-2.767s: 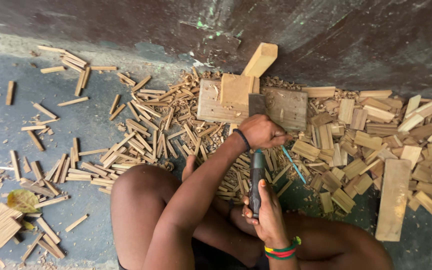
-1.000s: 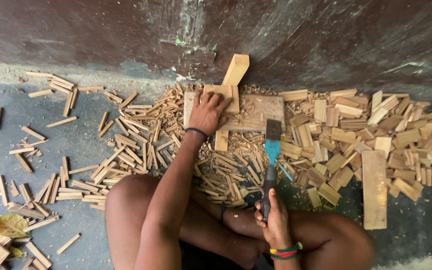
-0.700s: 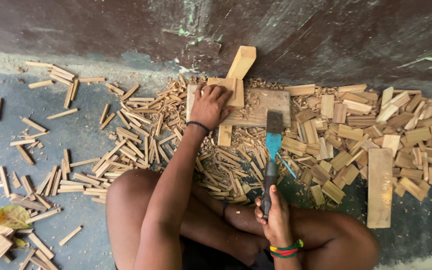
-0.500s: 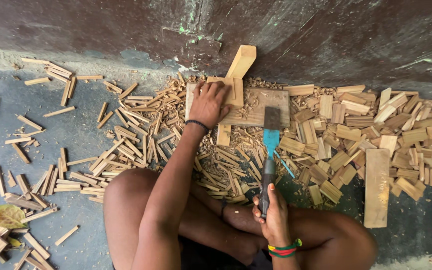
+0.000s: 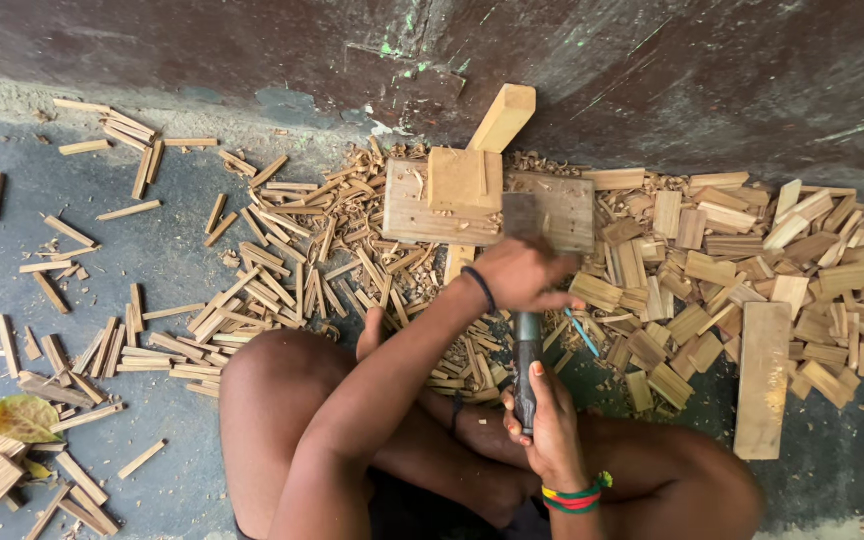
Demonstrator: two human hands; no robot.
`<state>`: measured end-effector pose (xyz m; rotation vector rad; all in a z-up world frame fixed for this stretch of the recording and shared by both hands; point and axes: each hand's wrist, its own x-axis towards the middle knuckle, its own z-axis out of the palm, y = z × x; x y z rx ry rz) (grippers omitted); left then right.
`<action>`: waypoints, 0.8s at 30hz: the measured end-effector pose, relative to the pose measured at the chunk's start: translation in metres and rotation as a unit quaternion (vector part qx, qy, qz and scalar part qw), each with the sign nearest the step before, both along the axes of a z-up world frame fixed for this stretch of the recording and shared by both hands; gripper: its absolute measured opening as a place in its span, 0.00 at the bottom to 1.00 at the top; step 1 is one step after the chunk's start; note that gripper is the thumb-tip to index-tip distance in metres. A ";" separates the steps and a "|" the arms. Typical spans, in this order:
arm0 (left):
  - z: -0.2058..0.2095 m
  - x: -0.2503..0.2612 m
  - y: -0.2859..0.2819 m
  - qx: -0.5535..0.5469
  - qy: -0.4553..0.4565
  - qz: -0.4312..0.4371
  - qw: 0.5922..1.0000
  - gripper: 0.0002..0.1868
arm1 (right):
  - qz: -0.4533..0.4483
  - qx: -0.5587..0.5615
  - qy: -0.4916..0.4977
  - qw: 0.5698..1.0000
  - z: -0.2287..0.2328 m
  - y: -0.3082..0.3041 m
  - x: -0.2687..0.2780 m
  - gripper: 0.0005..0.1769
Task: The person sits on the floor and carves a small wooden block using a chisel and a mallet. They repeatedly strike the chisel to shape the wood, creating wood shavings that accumulate around the work area.
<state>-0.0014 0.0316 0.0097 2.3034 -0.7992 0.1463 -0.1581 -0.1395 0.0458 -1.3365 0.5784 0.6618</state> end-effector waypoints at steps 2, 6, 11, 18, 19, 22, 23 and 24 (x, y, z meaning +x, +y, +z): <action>-0.004 -0.001 -0.004 -0.024 -0.013 -0.009 1.000 0.29 | 0.012 0.012 0.009 1.000 0.001 -0.001 -0.001 0.22; -0.013 -0.001 0.004 -0.025 -0.021 0.012 0.999 0.29 | 0.025 0.022 0.018 0.999 -0.004 0.000 -0.001 0.25; -0.010 -0.003 0.014 -0.036 -0.004 0.047 0.998 0.30 | 0.033 0.038 0.036 0.998 -0.013 0.003 0.006 0.25; -0.005 0.006 0.025 -0.040 0.086 0.035 0.995 0.27 | 0.020 0.016 0.074 0.997 -0.014 0.026 0.001 0.24; -0.007 0.006 0.028 -0.039 0.088 0.035 0.995 0.27 | 0.014 0.010 0.085 0.996 -0.014 0.030 0.001 0.23; -0.011 0.008 0.028 -0.034 0.095 0.036 0.994 0.26 | 0.031 0.004 0.067 0.997 -0.011 0.038 0.005 0.25; -0.012 0.010 0.028 -0.031 0.098 0.037 0.994 0.26 | 0.029 0.004 0.073 0.997 -0.010 0.041 0.007 0.25; -0.013 0.010 0.027 -0.029 0.103 0.042 0.993 0.26 | 0.029 0.003 0.079 0.996 -0.007 0.043 0.008 0.25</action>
